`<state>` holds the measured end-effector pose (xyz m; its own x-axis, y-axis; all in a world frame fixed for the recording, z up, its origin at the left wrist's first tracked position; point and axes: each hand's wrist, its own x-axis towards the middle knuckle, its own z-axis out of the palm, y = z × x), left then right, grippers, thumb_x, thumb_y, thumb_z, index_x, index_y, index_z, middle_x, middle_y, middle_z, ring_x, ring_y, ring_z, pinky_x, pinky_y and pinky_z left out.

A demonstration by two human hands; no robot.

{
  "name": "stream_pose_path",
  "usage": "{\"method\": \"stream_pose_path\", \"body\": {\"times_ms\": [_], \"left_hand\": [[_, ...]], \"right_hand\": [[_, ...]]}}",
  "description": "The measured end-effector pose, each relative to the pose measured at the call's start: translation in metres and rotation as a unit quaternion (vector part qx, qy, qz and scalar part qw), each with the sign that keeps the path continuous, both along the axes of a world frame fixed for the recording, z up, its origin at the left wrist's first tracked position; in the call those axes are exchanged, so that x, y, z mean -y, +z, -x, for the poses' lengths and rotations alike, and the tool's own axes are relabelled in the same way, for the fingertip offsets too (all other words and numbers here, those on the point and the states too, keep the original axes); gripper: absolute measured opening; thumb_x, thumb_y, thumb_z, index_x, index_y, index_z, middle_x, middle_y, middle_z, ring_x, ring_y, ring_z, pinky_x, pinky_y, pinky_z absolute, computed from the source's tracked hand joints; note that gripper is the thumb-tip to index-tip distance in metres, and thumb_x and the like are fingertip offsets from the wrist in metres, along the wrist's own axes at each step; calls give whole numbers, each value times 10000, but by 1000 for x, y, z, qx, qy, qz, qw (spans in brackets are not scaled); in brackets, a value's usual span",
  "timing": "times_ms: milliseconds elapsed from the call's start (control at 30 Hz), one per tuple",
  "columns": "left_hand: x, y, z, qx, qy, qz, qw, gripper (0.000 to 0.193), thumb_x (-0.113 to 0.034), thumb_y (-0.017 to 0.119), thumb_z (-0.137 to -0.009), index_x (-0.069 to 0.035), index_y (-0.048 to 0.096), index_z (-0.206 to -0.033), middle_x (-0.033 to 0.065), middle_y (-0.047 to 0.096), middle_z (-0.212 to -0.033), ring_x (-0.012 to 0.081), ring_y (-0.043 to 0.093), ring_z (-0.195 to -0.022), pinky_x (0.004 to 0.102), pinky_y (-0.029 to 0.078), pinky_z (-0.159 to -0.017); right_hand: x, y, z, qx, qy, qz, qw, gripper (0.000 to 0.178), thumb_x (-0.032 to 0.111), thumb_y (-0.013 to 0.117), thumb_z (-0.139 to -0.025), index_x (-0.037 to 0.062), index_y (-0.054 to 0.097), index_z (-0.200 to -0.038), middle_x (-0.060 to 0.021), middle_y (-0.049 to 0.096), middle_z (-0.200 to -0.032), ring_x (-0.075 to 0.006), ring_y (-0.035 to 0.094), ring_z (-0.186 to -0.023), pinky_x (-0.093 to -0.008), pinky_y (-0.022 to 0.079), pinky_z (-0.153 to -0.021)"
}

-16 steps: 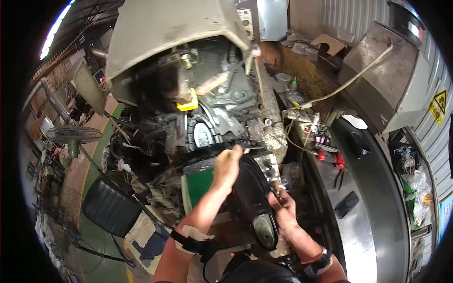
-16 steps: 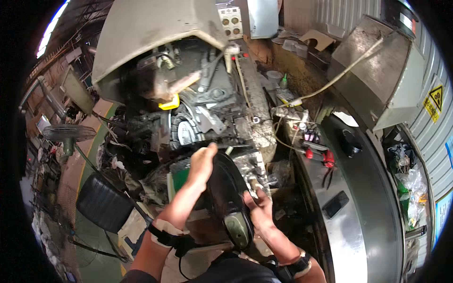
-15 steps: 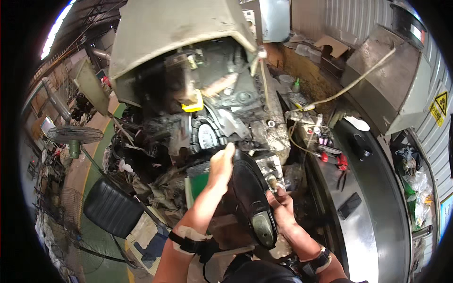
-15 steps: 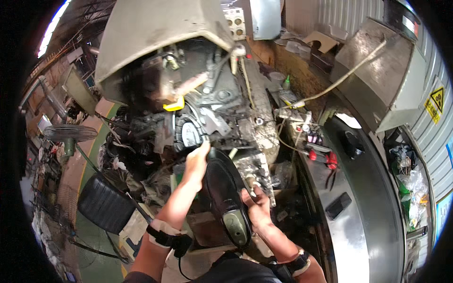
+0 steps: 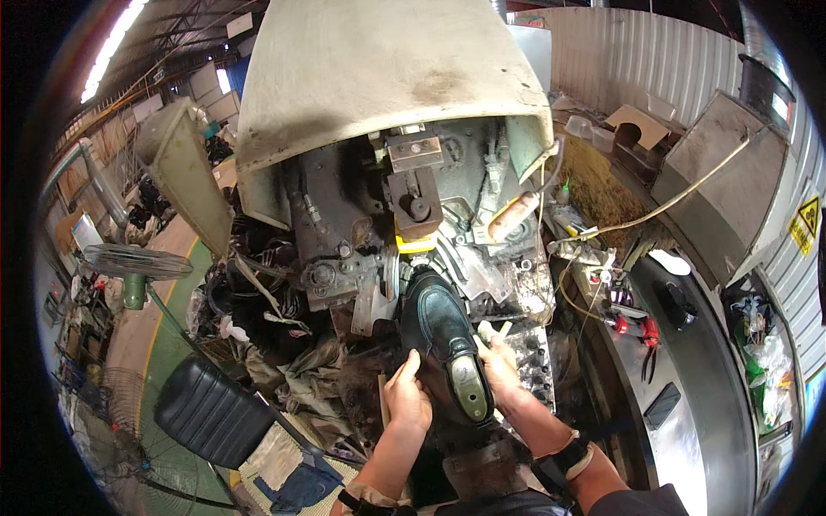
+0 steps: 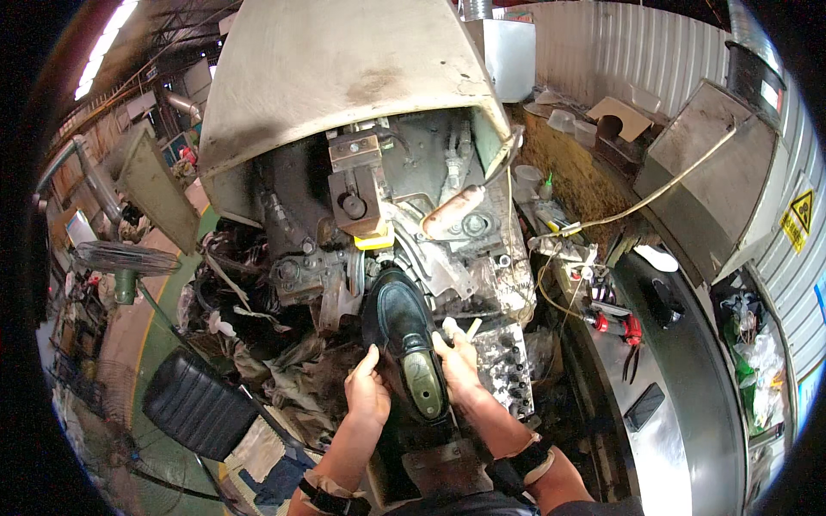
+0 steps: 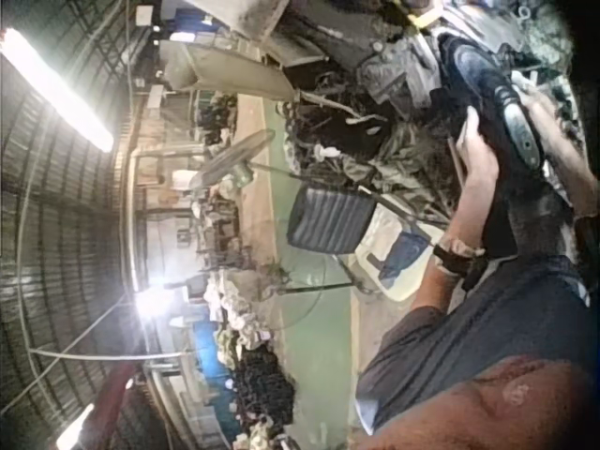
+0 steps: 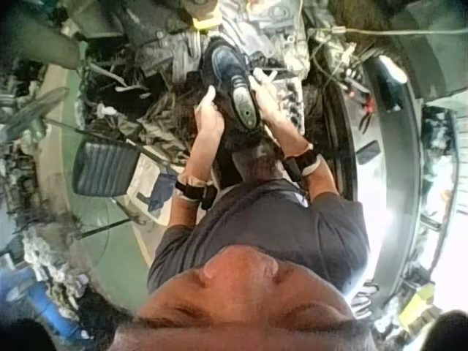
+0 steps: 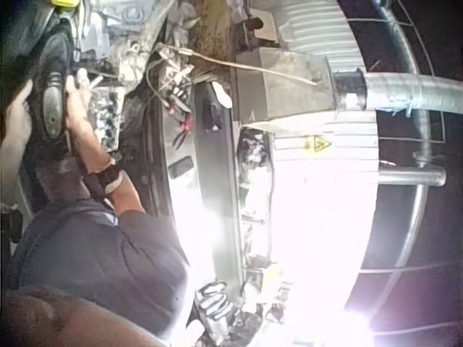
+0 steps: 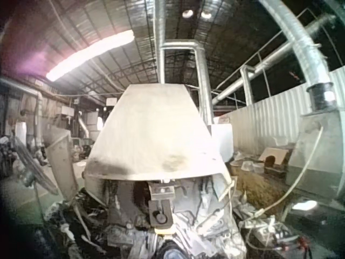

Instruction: Operating a shoe lasting machine to shape uppers over lasts.

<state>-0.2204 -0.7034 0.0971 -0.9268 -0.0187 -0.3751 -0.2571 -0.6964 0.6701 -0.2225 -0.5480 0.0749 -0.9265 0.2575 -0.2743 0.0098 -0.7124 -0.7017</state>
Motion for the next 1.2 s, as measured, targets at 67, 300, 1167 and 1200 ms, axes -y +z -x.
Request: {"method": "stream_pose_path", "body": {"times_ms": [67,300,1167,1200], "left_hand": [[0,-8,13,9,-3,-2,1000,306,-260,686,-960,4,658,-1114,101,694,-1087,223,660,-977,371,522,-892],[-1,-16,46,46,-22,-16,999,295,-264,679,-964,-24,657,-1135,86,681,-1140,214,629,-1031,368,475,-953],[-27,-64,64,62,78,-64,993,289,-251,608,-1020,6,682,-1127,74,689,-1156,180,617,-1061,329,463,-967],[-28,-68,65,63,79,-64,993,289,-251,608,-1020,6,682,-1127,74,689,-1156,180,617,-1061,329,463,-967]], "right_hand": [[0,-1,12,31,8,-37,999,673,101,670,-961,-2,327,-1531,-149,425,-1506,-215,512,-1257,-360,522,-948],[-2,-12,45,9,5,-117,993,730,180,629,-982,-53,226,-1545,-214,243,-1623,-217,196,-1505,-381,-102,-1225],[1,-39,61,-11,-23,-131,991,924,131,706,-936,-6,67,-1589,-173,274,-1623,-212,368,-1424,-359,121,-1227],[0,-46,62,-21,-35,-129,991,918,117,707,-933,-6,76,-1588,-163,340,-1578,-197,407,-1385,-345,182,-1204]]}}
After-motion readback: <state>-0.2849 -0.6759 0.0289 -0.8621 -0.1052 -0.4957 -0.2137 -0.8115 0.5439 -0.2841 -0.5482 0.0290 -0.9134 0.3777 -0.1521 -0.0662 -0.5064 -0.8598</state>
